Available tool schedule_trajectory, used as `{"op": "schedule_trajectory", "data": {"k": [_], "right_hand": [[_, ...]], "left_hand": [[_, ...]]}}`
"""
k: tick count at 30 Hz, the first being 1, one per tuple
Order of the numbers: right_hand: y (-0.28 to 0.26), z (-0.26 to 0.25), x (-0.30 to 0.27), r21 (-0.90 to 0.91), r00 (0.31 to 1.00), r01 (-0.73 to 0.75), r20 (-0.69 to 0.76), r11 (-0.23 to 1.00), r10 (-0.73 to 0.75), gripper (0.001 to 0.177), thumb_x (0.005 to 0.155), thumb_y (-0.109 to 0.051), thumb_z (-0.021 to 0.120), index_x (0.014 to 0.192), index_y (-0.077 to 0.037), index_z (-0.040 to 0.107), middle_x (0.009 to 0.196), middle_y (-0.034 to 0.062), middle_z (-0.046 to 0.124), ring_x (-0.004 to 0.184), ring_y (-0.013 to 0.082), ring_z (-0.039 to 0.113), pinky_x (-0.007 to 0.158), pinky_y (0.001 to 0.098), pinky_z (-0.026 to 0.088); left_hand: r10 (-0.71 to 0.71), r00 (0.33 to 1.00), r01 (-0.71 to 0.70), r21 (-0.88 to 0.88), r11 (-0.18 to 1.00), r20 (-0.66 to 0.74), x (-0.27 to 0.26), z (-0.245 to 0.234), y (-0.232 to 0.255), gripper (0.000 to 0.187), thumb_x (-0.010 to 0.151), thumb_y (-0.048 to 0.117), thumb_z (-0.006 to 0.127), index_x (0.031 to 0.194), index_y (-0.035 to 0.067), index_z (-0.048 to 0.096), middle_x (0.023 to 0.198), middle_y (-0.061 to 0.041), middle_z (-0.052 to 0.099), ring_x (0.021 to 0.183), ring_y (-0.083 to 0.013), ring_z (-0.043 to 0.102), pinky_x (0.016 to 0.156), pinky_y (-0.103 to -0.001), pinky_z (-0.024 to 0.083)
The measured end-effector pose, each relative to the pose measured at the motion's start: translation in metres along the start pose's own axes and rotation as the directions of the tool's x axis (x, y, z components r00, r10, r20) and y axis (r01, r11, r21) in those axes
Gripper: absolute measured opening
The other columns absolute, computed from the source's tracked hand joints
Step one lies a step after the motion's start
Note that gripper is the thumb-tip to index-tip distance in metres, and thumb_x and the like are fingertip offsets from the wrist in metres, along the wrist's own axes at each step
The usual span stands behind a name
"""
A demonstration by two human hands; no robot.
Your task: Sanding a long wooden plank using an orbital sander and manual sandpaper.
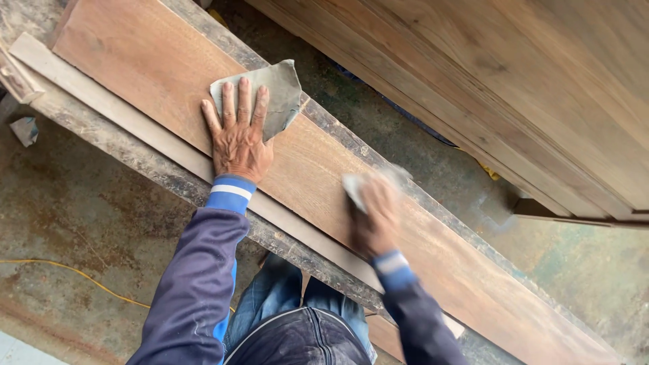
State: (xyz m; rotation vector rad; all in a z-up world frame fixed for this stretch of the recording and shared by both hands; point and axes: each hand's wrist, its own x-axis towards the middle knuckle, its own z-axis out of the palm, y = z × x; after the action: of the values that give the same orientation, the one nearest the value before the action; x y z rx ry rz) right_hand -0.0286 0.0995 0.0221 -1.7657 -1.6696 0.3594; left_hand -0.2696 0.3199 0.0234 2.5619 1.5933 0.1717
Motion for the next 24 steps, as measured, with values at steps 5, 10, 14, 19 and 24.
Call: {"op": "schedule_trajectory", "data": {"k": [5,10,14,19,24], "right_hand": [[-0.01,0.029,0.036,-0.057,0.98,0.028,0.199,0.998,-0.017,0.067,0.092,0.0,0.061,0.157,-0.012,0.046,0.167,0.0129,0.038,0.159,0.0315,0.028,0.134,0.0516,0.018],[0.078,-0.094,-0.113,-0.114,0.981,-0.193,0.013,0.975,0.196,0.059,0.094,-0.001,0.062,0.151,-0.014,0.051,0.161,0.0147,0.045,0.155,0.0328,0.035,0.13,0.0515,0.02],[0.13,-0.136,-0.188,-0.302,0.862,-0.491,-0.303,0.817,0.407,0.039,0.107,-0.003,0.053,0.146,-0.008,0.059,0.154,0.02,0.054,0.149,0.0366,0.048,0.129,0.0476,0.033],[0.059,-0.061,-0.083,-0.338,0.905,-0.378,-0.33,0.862,0.268,0.033,0.109,-0.012,0.057,0.141,-0.01,0.063,0.144,0.0169,0.064,0.141,0.0336,0.055,0.128,0.0473,0.036],[0.021,0.021,-0.022,-0.22,0.95,-0.296,-0.173,0.93,0.261,0.063,0.093,0.007,0.054,0.154,-0.006,0.045,0.161,0.0219,0.042,0.153,0.0394,0.036,0.129,0.0497,0.026]], "left_hand": [[0.044,0.999,-0.045,-0.043,0.998,-0.016,-0.001,0.009,-0.01,0.095,0.091,0.032,0.076,0.17,0.021,0.023,0.175,-0.017,0.02,0.16,-0.0408,0.015,0.126,-0.068,0.007],[0.056,0.998,-0.057,-0.061,0.996,-0.024,-0.004,-0.003,-0.003,0.092,0.094,0.029,0.076,0.171,0.018,0.026,0.177,-0.018,0.021,0.162,-0.0432,0.014,0.126,-0.071,0.006],[0.029,1.0,-0.029,-0.074,0.997,-0.008,0.0,-0.007,-0.001,0.091,0.093,0.027,0.075,0.17,0.016,0.028,0.176,-0.02,0.021,0.162,-0.0445,0.014,0.124,-0.072,0.004],[0.023,1.0,-0.023,-0.032,0.999,0.004,-0.003,0.0,-0.004,0.091,0.094,0.027,0.074,0.172,0.015,0.028,0.177,-0.02,0.021,0.162,-0.0443,0.013,0.125,-0.072,0.004],[0.055,0.998,-0.055,-0.053,0.997,-0.009,-0.003,0.017,-0.017,0.088,0.1,0.031,0.072,0.174,0.017,0.025,0.178,-0.021,0.018,0.162,-0.045,0.012,0.125,-0.071,0.003]]}}
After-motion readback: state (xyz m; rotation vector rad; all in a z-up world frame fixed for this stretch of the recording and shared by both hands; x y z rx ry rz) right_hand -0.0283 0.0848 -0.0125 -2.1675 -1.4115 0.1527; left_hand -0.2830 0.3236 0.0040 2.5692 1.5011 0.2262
